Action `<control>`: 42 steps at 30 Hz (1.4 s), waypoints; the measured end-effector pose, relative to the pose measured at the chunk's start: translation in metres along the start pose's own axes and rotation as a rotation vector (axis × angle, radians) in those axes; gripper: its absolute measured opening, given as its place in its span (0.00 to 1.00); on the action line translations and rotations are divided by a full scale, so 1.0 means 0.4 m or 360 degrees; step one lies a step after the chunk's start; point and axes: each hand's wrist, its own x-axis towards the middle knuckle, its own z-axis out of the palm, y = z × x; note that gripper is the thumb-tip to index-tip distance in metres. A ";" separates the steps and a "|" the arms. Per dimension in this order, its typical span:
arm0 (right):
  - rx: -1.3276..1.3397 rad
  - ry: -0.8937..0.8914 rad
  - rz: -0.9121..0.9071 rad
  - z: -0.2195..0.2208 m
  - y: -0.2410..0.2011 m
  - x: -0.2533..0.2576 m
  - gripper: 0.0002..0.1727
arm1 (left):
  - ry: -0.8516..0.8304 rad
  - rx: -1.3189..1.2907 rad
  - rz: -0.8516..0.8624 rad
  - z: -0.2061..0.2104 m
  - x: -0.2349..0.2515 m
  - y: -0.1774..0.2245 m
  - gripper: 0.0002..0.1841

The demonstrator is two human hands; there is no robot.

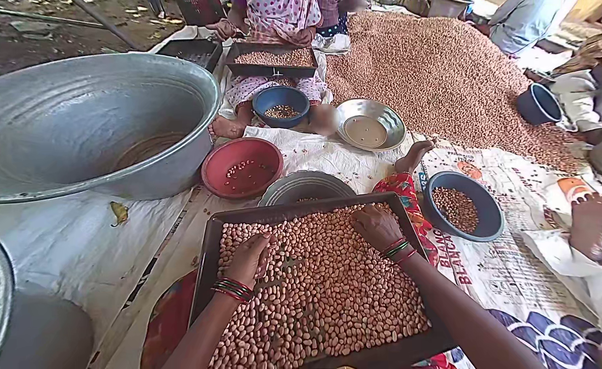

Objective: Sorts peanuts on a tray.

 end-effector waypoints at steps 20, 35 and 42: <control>-0.0031 -0.0013 0.0166 -0.001 -0.025 0.015 0.18 | -0.0003 0.0045 -0.0026 0.004 -0.005 0.007 0.16; 0.0297 0.0297 0.0053 -0.033 0.053 -0.074 0.15 | -0.1081 0.1858 0.0456 0.245 -0.052 0.047 0.22; 0.0299 0.0159 -0.0027 -0.024 0.056 -0.105 0.15 | -0.1107 0.2229 0.0448 0.343 -0.030 0.016 0.24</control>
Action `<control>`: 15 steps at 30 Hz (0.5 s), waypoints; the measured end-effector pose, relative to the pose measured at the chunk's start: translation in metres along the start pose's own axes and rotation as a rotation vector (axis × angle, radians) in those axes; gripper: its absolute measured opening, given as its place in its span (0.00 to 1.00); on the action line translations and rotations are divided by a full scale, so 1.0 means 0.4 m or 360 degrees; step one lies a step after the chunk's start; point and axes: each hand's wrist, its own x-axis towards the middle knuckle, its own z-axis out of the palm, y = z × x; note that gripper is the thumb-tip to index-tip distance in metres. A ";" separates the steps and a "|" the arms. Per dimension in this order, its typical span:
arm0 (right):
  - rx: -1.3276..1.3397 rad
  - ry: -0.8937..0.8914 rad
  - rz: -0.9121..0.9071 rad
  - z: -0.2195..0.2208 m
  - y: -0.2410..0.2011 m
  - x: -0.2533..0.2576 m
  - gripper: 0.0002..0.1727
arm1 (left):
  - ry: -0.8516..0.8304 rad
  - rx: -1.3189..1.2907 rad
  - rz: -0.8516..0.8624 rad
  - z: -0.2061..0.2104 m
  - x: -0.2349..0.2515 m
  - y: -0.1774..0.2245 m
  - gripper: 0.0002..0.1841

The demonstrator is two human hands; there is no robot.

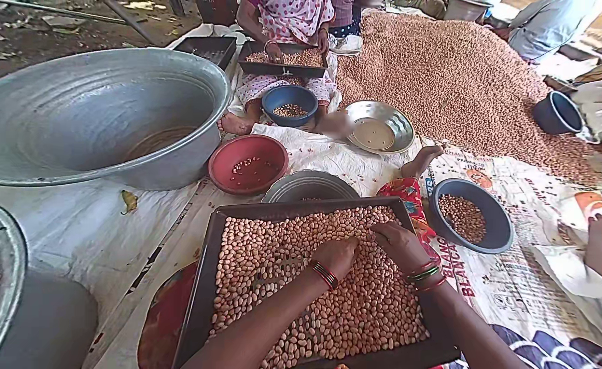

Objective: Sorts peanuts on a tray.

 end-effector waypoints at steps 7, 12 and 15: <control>-0.0374 0.0187 -0.0213 0.085 0.003 0.008 0.09 | 0.0086 -0.1553 -0.0038 0.064 -0.107 -0.058 0.10; -0.0147 0.0294 -0.0404 0.076 -0.072 0.011 0.09 | -0.0199 -0.2586 -0.0236 0.104 -0.195 -0.108 0.22; 0.0111 0.0225 -0.0799 0.065 -0.198 -0.004 0.13 | -0.0073 -0.2649 -0.0220 0.114 -0.214 -0.139 0.29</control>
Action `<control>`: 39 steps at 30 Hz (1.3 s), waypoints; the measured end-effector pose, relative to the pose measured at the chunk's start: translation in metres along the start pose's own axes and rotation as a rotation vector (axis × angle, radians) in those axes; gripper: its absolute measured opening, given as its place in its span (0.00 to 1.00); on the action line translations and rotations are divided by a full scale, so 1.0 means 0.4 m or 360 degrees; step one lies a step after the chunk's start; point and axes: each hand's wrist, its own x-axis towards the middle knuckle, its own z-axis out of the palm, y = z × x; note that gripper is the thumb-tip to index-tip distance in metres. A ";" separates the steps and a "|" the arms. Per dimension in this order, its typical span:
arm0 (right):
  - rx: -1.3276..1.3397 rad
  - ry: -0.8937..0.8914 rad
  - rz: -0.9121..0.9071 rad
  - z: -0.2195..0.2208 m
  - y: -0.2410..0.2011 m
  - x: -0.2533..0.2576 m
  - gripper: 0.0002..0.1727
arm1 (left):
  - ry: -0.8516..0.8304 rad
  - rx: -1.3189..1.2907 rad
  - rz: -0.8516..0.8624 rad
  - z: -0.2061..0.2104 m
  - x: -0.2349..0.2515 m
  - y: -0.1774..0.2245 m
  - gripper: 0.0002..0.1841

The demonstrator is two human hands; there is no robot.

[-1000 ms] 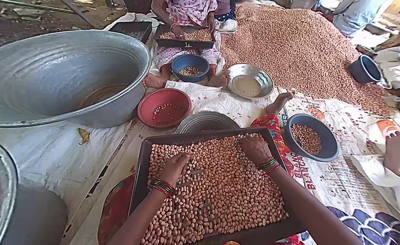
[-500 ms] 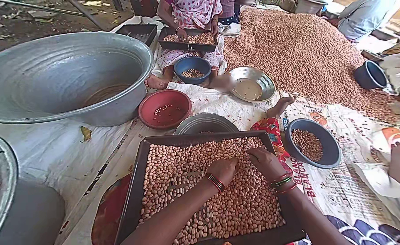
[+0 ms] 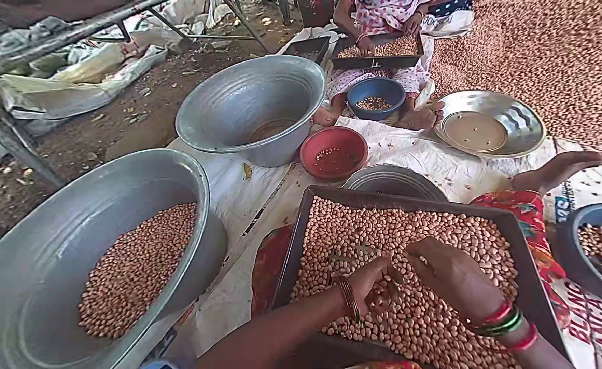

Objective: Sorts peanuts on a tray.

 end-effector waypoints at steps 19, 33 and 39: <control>0.0264 -0.1296 0.0291 0.021 -0.041 -0.062 0.16 | 0.0172 0.2568 -0.0578 -0.104 -0.171 0.038 0.21; 0.0240 -0.1160 0.0174 0.066 -0.051 -0.090 0.15 | 0.0326 0.2455 -0.0589 -0.107 -0.145 0.011 0.22; 0.0284 -0.0836 -0.0043 0.100 -0.059 -0.050 0.11 | 0.0762 0.0949 0.0591 -0.166 -0.174 0.058 0.07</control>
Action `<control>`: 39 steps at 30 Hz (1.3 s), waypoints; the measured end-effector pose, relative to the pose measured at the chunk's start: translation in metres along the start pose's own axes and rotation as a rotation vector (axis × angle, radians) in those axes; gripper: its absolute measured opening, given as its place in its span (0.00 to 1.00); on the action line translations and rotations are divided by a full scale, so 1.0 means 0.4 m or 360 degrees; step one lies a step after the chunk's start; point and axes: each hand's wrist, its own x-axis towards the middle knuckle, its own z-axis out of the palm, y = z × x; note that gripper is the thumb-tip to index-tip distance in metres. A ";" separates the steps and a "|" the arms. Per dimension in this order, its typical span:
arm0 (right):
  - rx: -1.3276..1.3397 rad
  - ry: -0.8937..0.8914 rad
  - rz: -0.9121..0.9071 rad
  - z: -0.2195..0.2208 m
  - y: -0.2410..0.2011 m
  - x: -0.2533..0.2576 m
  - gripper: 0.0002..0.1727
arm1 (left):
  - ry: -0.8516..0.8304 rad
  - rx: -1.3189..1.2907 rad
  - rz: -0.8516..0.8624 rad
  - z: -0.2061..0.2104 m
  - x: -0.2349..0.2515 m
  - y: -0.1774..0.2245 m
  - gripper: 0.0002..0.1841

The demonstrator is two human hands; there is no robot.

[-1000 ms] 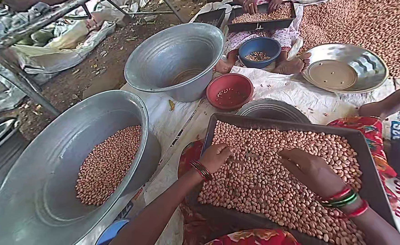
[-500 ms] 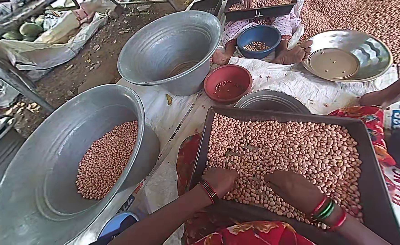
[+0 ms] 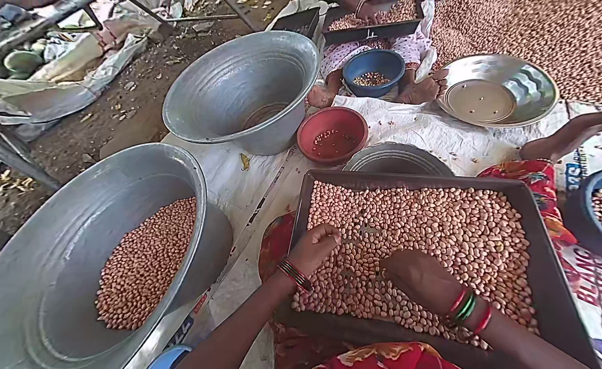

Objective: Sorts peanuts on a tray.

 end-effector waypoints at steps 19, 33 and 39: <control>-0.0080 0.0111 -0.0492 0.171 -0.007 0.099 0.18 | 0.0594 -0.1190 0.0260 -0.036 0.122 0.034 0.21; 0.0081 0.0039 -0.1000 0.222 -0.159 0.185 0.08 | -0.0232 0.1264 -0.0121 0.001 0.080 0.076 0.20; -0.0065 -0.0388 -0.0603 0.087 -0.019 -0.023 0.08 | -0.0367 0.1640 -0.0250 0.047 0.130 0.068 0.22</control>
